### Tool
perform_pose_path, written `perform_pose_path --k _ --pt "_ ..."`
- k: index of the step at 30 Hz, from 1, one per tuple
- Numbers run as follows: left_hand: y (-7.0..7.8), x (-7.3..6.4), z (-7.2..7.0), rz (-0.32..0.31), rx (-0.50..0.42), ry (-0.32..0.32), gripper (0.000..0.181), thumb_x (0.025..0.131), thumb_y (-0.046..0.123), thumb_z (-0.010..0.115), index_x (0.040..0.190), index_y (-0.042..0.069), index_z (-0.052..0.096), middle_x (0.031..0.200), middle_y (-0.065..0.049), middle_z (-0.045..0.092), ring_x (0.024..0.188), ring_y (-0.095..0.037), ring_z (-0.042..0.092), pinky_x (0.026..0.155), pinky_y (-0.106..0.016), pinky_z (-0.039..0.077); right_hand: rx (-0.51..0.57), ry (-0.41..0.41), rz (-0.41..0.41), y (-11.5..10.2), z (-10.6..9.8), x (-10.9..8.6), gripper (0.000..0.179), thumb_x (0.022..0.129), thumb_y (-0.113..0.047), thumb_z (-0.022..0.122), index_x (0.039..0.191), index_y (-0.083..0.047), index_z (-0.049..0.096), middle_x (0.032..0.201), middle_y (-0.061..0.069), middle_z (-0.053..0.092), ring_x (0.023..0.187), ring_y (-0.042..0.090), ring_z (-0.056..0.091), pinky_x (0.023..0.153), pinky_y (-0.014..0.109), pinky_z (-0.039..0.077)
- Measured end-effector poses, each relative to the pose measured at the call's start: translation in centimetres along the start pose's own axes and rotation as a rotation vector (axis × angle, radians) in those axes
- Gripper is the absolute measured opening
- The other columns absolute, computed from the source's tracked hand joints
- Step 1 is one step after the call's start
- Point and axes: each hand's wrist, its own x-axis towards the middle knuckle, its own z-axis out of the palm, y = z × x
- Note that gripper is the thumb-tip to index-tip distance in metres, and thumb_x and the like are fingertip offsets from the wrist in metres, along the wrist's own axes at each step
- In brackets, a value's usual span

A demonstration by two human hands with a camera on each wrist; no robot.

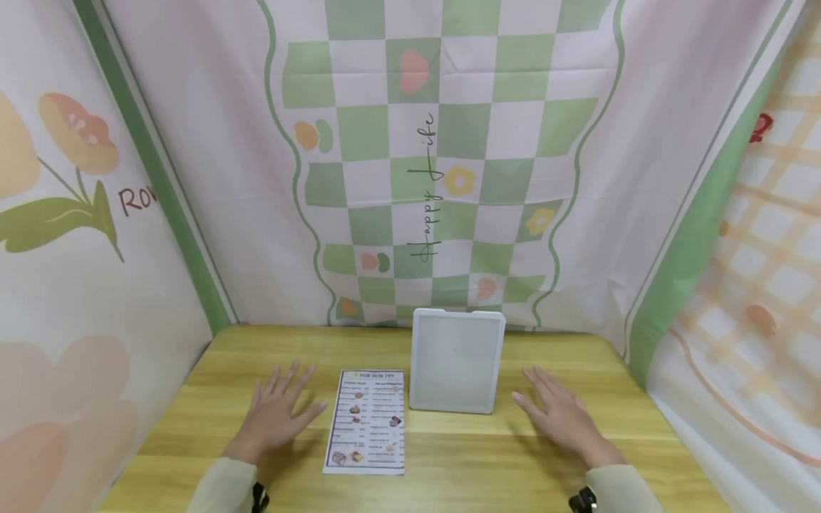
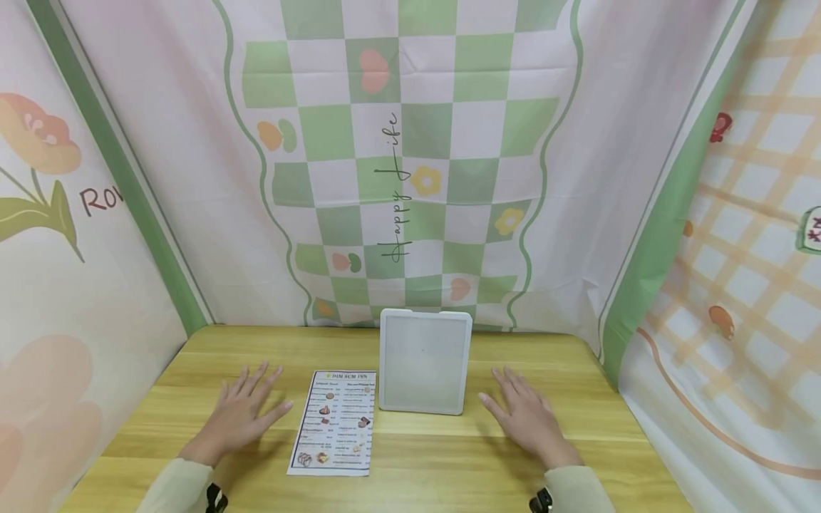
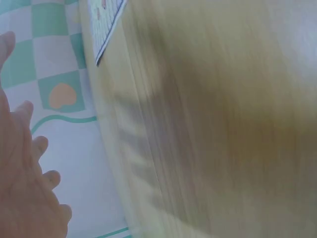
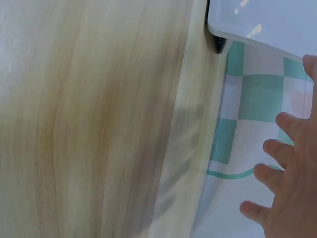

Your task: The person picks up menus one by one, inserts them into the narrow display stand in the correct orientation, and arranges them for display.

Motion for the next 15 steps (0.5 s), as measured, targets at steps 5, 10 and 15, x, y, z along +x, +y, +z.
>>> perform_pose_path --k 5,10,15 --pt "0.1 0.0 0.3 -0.011 -0.04 -0.032 0.08 0.099 0.063 0.046 0.159 0.016 0.025 0.163 -0.018 0.014 0.146 -0.051 0.009 0.109 -0.075 0.005 0.096 0.029 -0.043 0.1 0.4 0.3 0.067 0.105 -0.047 0.047 0.15 0.001 0.039 0.155 0.027 0.032 0.14 0.05 0.03 0.108 0.07 0.023" --pt "0.5 0.1 0.3 -0.015 -0.075 -0.061 0.08 0.099 0.062 0.046 0.16 0.016 0.022 0.163 -0.019 0.014 0.146 -0.051 0.012 0.11 -0.073 0.007 0.168 0.059 -0.062 0.0 0.9 0.6 0.062 0.104 -0.045 0.051 0.143 0.004 0.048 0.145 0.026 0.047 0.133 0.048 0.042 0.108 0.066 0.03" --pt "0.8 0.1 0.3 0.027 -0.133 -0.031 0.079 0.099 0.054 0.053 0.159 0.01 0.026 0.159 -0.025 0.023 0.143 -0.053 0.02 0.11 -0.073 0.014 0.236 0.076 -0.08 -0.3 1.2 0.7 0.053 0.102 -0.037 0.059 0.135 0.005 0.055 0.129 0.024 0.061 0.118 0.041 0.057 0.1 0.061 0.043"
